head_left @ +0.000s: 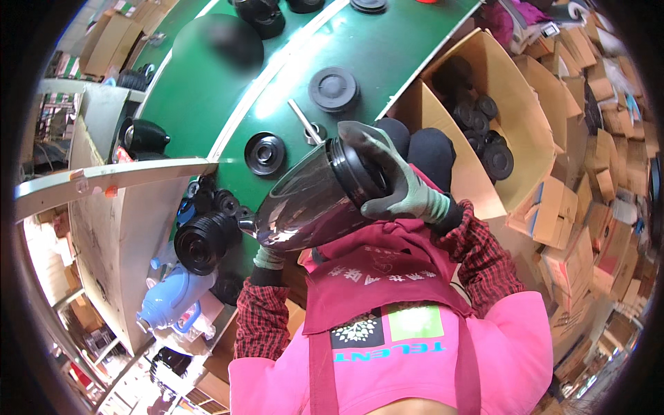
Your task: The person repeatedly picks up black kettles and lids from a green workbench, inserts a metal component into the kettle, and secures the lid. The person handles the items one at a time and places the finished kettles back on the table.
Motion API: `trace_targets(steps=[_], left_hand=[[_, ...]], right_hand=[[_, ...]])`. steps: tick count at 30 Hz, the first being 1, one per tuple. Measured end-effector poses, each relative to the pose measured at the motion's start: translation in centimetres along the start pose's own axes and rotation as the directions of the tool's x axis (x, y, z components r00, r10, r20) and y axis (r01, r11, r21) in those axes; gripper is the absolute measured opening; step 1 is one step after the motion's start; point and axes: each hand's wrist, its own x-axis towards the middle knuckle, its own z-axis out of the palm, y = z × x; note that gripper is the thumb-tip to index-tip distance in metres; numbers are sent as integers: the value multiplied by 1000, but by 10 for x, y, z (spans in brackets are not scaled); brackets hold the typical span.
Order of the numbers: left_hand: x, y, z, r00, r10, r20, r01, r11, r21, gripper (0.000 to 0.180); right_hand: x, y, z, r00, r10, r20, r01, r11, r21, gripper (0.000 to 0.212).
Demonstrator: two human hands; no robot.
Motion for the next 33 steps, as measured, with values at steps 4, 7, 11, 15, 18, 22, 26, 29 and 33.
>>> trace_targets(steps=[4,7,11,15,18,22,26,29,33], left_hand=[[16,17,13,995,43,90,-58,983,175,53],[22,22,21,990,66,124,-94,967,239,53],[19,30,25,986,74,147,-116,946,303,53],[16,44,25,981,89,172,-151,907,393,53],[10,47,24,976,61,208,-145,899,412,53],[-10,26,10,974,-86,208,32,967,252,53],[28,71,4,961,244,129,-273,764,585,53],[48,111,23,921,323,218,-372,559,741,50],[43,78,12,986,153,69,-166,818,551,44]], right_hand=[[-19,-6,4,996,-14,-83,20,997,74,104],[-26,-13,4,997,7,-82,-3,999,44,101],[-33,-8,12,985,0,-173,29,986,166,95],[-42,-3,22,960,85,-268,-2,955,295,92],[-42,-5,18,969,-26,-245,40,998,54,93],[-39,-13,5,974,-204,-99,178,959,-222,95],[-57,15,14,839,375,-394,-141,850,508,67],[-73,14,-12,745,666,-27,-413,493,766,74],[-66,8,6,844,307,-439,-114,904,413,71]])
